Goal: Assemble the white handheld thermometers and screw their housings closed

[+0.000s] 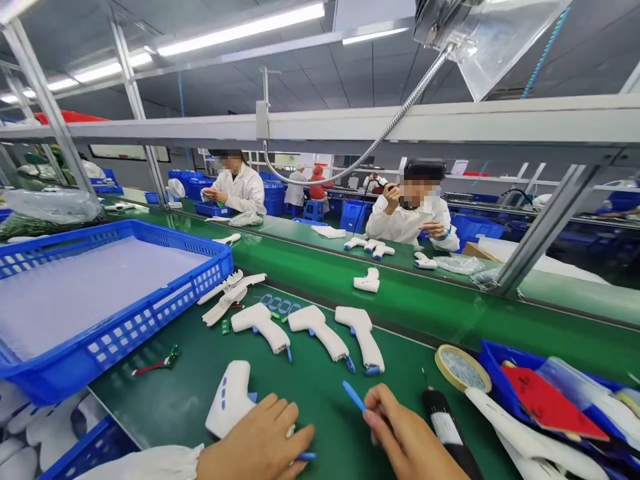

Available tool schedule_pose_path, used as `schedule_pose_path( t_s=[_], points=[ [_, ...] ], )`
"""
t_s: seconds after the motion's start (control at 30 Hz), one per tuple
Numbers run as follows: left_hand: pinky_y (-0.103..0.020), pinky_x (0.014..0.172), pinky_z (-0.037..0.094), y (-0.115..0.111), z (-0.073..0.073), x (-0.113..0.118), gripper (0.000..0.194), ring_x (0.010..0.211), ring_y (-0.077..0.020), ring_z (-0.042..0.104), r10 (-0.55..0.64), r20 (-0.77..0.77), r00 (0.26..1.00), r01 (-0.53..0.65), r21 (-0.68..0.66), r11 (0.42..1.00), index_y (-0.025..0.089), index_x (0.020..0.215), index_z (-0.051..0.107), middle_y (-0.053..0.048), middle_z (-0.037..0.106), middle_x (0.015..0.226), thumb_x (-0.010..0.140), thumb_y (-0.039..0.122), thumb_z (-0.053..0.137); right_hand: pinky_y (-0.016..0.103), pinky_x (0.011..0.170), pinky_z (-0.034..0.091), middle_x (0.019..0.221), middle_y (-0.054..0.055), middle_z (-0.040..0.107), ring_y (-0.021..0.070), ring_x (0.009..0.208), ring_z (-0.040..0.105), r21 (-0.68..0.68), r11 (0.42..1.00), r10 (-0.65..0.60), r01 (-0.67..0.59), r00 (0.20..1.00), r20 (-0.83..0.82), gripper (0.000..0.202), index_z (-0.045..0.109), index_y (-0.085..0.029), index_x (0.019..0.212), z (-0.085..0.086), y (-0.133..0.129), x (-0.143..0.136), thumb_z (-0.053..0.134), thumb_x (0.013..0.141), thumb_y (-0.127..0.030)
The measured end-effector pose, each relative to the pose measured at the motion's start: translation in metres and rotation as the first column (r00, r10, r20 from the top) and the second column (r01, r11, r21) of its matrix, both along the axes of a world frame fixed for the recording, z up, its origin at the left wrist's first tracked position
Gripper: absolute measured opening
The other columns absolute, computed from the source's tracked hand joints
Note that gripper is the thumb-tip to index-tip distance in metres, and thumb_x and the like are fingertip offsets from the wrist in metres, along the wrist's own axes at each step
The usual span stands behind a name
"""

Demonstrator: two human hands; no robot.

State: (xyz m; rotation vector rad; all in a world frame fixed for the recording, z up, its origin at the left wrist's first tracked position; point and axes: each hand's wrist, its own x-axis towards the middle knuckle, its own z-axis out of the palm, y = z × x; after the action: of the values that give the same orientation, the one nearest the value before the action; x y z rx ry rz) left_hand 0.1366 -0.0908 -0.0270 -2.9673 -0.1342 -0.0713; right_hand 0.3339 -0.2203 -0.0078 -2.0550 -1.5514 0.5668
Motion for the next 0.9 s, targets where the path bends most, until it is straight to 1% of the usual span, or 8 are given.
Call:
schedule_pose_path(
  t_s=[0.07,0.17,0.3,0.47,0.6,0.73,0.83,0.9],
  points=[
    [-0.035,0.071,0.049,-0.004,-0.011,-0.003,0.040,0.076,-0.0222,0.061,-0.010,0.100,0.995,0.013,-0.033,0.999,0.020,0.114,0.053,-0.005,0.064,0.084,0.082,0.043,0.057,0.025,0.066,0.046,0.073,-0.001,0.059,0.0153,0.070,0.058,0.025,1.000,0.001,0.003,0.993,-0.121,0.021,0.047,-0.023,0.095,0.008,0.000,-0.017,0.034,0.090,-0.039],
    [-0.047,0.092,0.040,-0.007,-0.012,-0.013,0.055,0.090,-0.0266,0.058,0.150,0.149,0.977,-0.122,-0.185,0.975,0.014,0.122,0.050,-0.009,0.063,0.095,0.079,0.046,0.059,0.026,0.069,0.045,0.075,0.000,0.058,0.0152,0.072,0.056,0.001,1.000,0.013,-0.013,0.978,-0.206,0.023,0.051,-0.022,0.099,0.011,0.004,-0.037,0.036,0.090,-0.037],
    [-0.052,0.102,0.029,-0.004,-0.005,-0.030,0.049,0.099,-0.0278,0.053,0.229,0.111,0.967,-0.176,-0.361,0.916,0.014,0.119,0.053,-0.009,0.059,0.101,0.079,0.041,0.058,0.025,0.064,0.043,0.072,0.000,0.058,0.0145,0.068,0.053,-0.044,0.999,0.012,-0.021,0.978,-0.209,0.022,0.057,-0.020,0.088,0.006,0.010,-0.049,0.039,0.089,-0.032],
    [-0.054,0.106,0.024,0.001,-0.005,-0.039,0.030,0.096,-0.0220,0.054,0.171,0.136,0.976,-0.088,-0.469,0.879,0.022,0.108,0.056,-0.003,0.058,0.096,0.081,0.035,0.059,0.024,0.061,0.041,0.067,-0.001,0.055,0.0129,0.063,0.049,-0.119,0.988,0.066,-0.097,0.968,-0.243,0.022,0.057,-0.019,0.080,-0.002,0.010,-0.054,0.041,0.089,-0.031],
    [-0.054,0.106,0.024,0.002,-0.008,-0.038,0.034,0.098,-0.0204,0.054,0.144,0.199,0.969,-0.028,-0.494,0.869,0.022,0.113,0.051,-0.003,0.057,0.100,0.081,0.030,0.061,0.023,0.061,0.040,0.067,-0.002,0.052,0.0116,0.063,0.048,-0.126,0.983,0.082,-0.133,0.935,-0.345,0.020,0.057,-0.019,0.080,-0.006,0.009,-0.057,0.043,0.088,-0.032],
    [-0.054,0.105,0.026,0.001,0.000,-0.039,0.034,0.097,-0.0204,0.054,0.109,0.227,0.968,0.021,-0.505,0.863,0.022,0.115,0.050,-0.004,0.057,0.101,0.082,0.029,0.060,0.022,0.062,0.039,0.068,-0.002,0.051,0.0109,0.062,0.047,-0.105,0.983,0.093,-0.153,0.895,-0.436,0.024,0.057,-0.018,0.082,-0.003,0.008,-0.060,0.044,0.088,-0.037],
    [-0.051,0.103,0.030,0.004,0.002,-0.036,0.036,0.096,-0.0212,0.054,0.107,0.241,0.965,0.034,-0.513,0.858,0.022,0.114,0.051,-0.004,0.058,0.099,0.081,0.033,0.062,0.022,0.063,0.039,0.068,-0.003,0.051,0.0111,0.063,0.047,-0.094,0.983,0.104,-0.159,0.896,-0.432,0.023,0.056,-0.018,0.083,0.002,0.010,-0.063,0.043,0.088,-0.037],
    [-0.047,0.097,0.038,0.006,-0.006,-0.028,0.043,0.092,-0.0226,0.056,0.093,0.254,0.963,0.045,-0.492,0.870,0.021,0.113,0.053,-0.005,0.060,0.098,0.076,0.039,0.066,0.022,0.063,0.040,0.068,-0.002,0.054,0.0117,0.064,0.049,-0.089,0.985,0.103,-0.147,0.921,-0.377,0.020,0.057,-0.019,0.083,0.003,0.013,-0.064,0.042,0.087,-0.033]
  ],
)
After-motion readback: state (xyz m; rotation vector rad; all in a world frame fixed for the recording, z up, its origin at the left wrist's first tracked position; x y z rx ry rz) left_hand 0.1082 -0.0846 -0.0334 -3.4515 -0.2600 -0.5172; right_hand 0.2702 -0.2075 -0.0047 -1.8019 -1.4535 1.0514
